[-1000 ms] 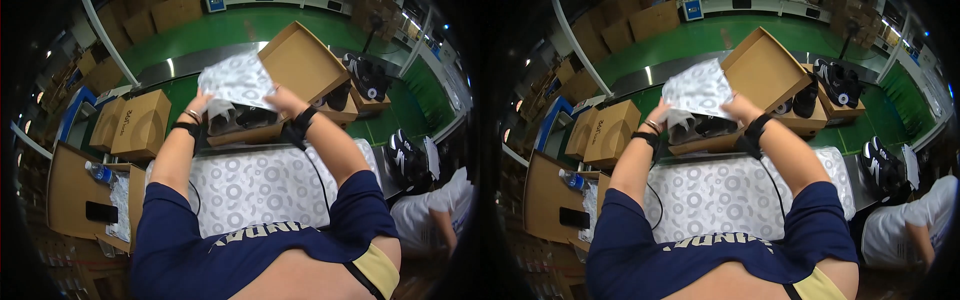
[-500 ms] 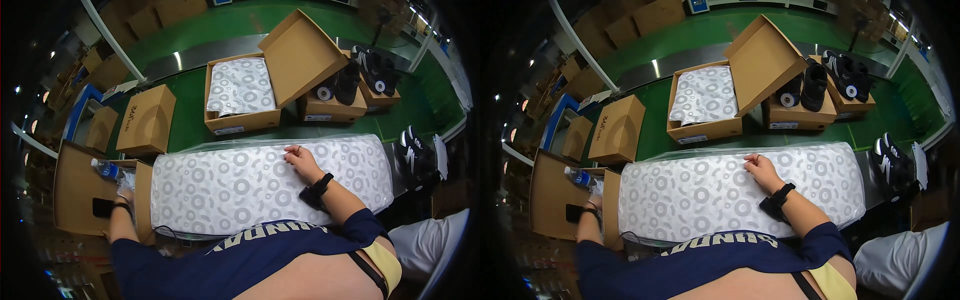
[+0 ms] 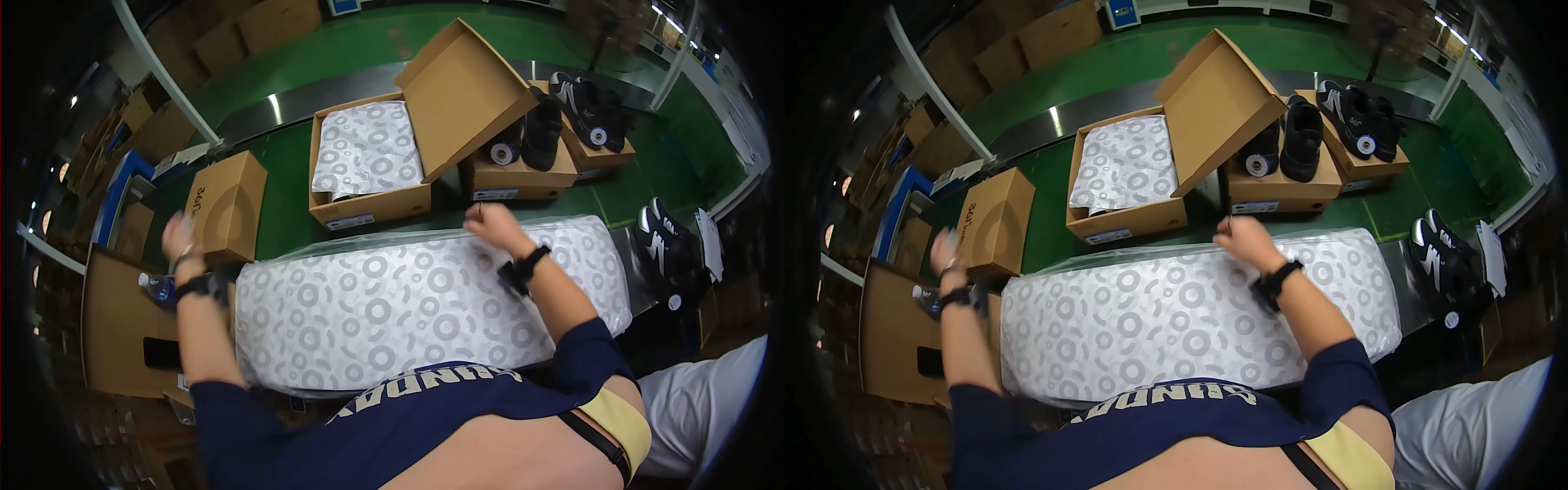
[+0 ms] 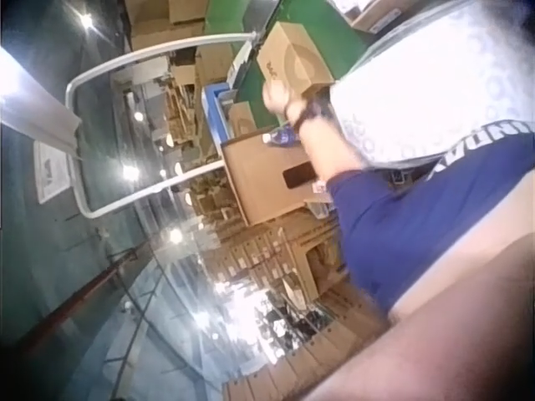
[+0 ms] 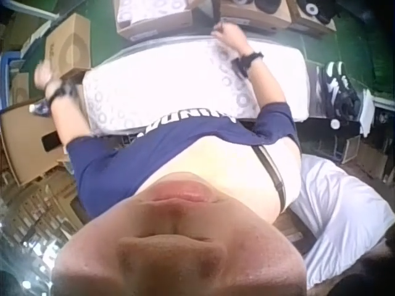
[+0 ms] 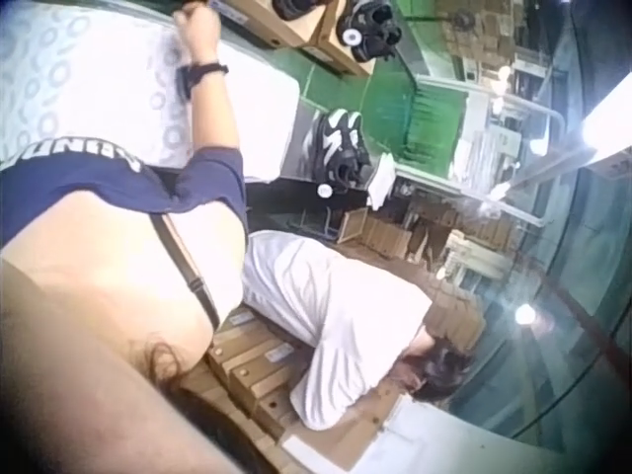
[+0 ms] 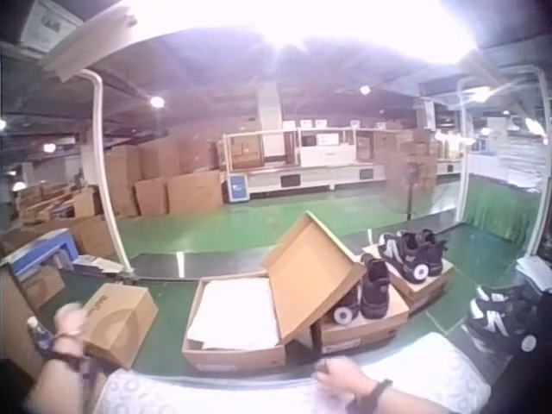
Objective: Packing shoes into boxes on a conveyor belt in a factory setting.
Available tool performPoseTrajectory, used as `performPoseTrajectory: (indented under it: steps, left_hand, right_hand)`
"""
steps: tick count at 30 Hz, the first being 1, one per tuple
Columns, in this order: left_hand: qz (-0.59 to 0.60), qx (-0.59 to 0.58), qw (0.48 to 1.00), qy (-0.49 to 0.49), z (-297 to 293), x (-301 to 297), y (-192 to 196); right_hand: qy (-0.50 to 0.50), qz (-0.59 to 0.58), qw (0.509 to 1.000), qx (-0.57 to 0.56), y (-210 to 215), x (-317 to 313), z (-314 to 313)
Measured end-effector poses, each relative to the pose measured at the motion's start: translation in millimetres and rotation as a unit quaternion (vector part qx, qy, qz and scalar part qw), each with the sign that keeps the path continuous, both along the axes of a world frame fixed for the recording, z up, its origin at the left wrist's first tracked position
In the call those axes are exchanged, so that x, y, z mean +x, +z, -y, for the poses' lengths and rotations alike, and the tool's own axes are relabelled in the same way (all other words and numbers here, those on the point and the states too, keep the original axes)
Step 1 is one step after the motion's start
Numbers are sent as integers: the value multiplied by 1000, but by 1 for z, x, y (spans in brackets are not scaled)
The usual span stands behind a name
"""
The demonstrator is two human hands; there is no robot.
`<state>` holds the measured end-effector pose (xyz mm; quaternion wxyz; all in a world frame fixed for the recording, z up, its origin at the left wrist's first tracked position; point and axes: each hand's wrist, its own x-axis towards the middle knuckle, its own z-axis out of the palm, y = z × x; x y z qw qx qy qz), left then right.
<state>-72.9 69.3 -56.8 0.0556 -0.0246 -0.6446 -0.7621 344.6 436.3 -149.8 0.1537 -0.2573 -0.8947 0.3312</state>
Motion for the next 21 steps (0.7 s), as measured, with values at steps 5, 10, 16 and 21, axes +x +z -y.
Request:
performPoseTrajectory:
  steps: [5, 10, 16, 21]
  left_hand:
    - [-143, -459, 864, -150, -133, 51, -73]
    - [294, 53, 888, -350, -172, 107, -27]
    - [-17, -472, 845, -252, -167, 68, -93]
    - [-133, -632, 724, -241, -192, 57, -56]
  right_hand:
    - [-32, 191, 974, 121, 88, -94, 17]
    - [78, 171, 956, 226, 8, -108, 13]
    - [112, -20, 978, 173, 33, -112, 3]
    - [-70, -246, 940, 225, 84, -70, -51]
